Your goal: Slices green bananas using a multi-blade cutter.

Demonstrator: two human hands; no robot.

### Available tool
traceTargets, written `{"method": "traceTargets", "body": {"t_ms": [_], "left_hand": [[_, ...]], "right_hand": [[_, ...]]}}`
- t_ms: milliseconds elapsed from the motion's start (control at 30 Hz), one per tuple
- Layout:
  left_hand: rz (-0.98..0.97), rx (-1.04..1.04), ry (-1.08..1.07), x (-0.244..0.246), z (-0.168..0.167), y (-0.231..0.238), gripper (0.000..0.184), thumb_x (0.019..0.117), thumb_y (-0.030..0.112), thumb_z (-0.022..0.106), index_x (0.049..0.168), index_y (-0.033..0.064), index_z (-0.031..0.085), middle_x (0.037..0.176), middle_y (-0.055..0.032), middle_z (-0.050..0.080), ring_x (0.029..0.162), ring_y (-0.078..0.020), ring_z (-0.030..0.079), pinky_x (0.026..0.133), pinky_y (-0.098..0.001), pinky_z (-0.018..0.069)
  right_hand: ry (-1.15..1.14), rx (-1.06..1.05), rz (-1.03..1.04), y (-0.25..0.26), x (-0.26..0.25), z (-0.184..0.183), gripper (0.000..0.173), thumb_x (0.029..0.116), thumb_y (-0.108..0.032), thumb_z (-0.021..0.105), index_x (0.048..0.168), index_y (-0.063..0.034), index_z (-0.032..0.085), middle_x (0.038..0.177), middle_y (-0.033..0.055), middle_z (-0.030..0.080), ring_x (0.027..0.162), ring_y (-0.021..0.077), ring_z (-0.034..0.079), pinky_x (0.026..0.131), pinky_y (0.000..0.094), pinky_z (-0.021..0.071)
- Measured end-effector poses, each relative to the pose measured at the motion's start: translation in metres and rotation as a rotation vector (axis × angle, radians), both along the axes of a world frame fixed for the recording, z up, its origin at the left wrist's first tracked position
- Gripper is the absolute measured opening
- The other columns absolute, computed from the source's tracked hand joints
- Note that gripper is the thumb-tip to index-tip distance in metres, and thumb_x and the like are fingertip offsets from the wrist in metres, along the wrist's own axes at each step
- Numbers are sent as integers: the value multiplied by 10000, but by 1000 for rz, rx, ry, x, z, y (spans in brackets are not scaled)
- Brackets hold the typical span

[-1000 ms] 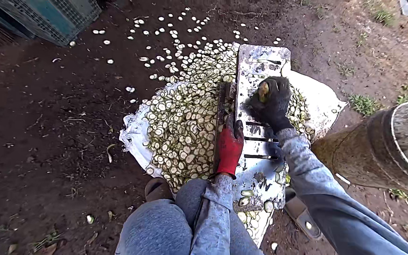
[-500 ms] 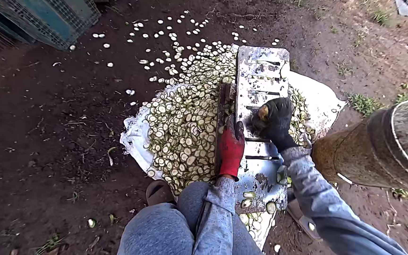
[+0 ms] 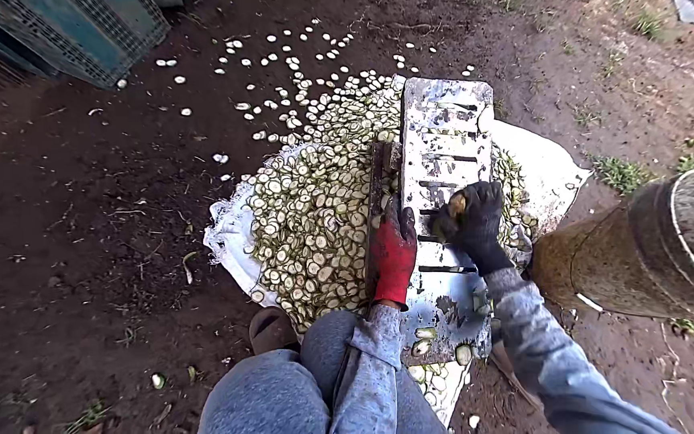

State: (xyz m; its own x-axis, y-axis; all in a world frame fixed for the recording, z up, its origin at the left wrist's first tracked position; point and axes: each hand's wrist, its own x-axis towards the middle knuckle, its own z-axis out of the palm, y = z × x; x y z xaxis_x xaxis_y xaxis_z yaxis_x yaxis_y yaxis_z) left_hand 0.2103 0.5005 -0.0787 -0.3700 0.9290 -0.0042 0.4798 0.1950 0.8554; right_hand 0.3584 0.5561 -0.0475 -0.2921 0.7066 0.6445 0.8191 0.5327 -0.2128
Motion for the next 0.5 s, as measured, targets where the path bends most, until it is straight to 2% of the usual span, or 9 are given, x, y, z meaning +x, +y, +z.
{"method": "traceTargets", "body": {"t_ms": [100, 167, 233, 300, 367, 400, 467, 500], "left_hand": [[-9, 13, 3, -5, 1, 3, 490, 1089, 327, 500, 1535, 127, 458, 1176, -186, 707, 979, -346, 713, 868, -564, 566], [-20, 33, -15, -4, 3, 2, 482, 1091, 304, 497, 1525, 96, 468, 1182, -186, 710, 996, -335, 715, 893, -542, 566], [-18, 34, -9, -4, 4, 0, 482, 1091, 316, 496, 1524, 105, 472, 1168, -181, 716, 985, -325, 720, 887, -540, 570], [-13, 32, 0, -5, 3, -1, 482, 1089, 335, 493, 1521, 121, 481, 1152, -175, 719, 964, -325, 719, 867, -544, 571], [-14, 23, -11, -1, 4, -3, 489, 1090, 341, 489, 1524, 117, 475, 1187, -185, 708, 1001, -342, 713, 882, -561, 563], [-14, 17, -26, 0, 7, -2, 485, 1093, 321, 489, 1524, 101, 468, 1232, -198, 691, 1050, -356, 702, 918, -567, 549], [-16, -5, -36, 3, 11, -2, 492, 1098, 284, 481, 1542, 78, 438, 1306, -221, 655, 1134, -377, 674, 978, -572, 521], [-21, -13, -28, 4, 10, -3, 495, 1099, 277, 478, 1550, 79, 426, 1317, -227, 647, 1145, -385, 668, 983, -572, 518]], "right_hand": [[-66, -81, -23, 100, -27, 31, 444, 843, -367, 665, 1025, 37, 689, 1055, 267, 656, 1069, 473, 609, 916, 600, 460], [-56, -69, -54, 118, -34, 34, 433, 838, -364, 669, 1036, 20, 700, 1051, 246, 659, 1072, 451, 608, 886, 581, 472], [-17, -146, -89, 76, -27, 31, 442, 832, -397, 701, 1031, -2, 706, 1044, 218, 644, 1063, 420, 602, 904, 572, 474], [39, -187, -78, -10, -9, 10, 412, 844, -388, 711, 1027, -20, 685, 1025, 205, 619, 1047, 407, 594, 936, 590, 465], [116, -107, -136, -92, 11, -21, 381, 822, -424, 677, 899, -52, 695, 893, 161, 647, 931, 351, 618, 898, 529, 462], [125, -68, -176, -113, 14, -29, 374, 834, -434, 650, 850, -62, 683, 847, 155, 654, 892, 335, 623, 899, 498, 453], [101, -35, -210, -106, 9, -31, 390, 861, -407, 644, 862, -17, 662, 860, 204, 644, 912, 386, 618, 943, 532, 434], [80, -44, -208, -81, 2, -26, 396, 850, -376, 653, 876, 19, 664, 886, 239, 631, 929, 432, 611, 935, 575, 425]]}}
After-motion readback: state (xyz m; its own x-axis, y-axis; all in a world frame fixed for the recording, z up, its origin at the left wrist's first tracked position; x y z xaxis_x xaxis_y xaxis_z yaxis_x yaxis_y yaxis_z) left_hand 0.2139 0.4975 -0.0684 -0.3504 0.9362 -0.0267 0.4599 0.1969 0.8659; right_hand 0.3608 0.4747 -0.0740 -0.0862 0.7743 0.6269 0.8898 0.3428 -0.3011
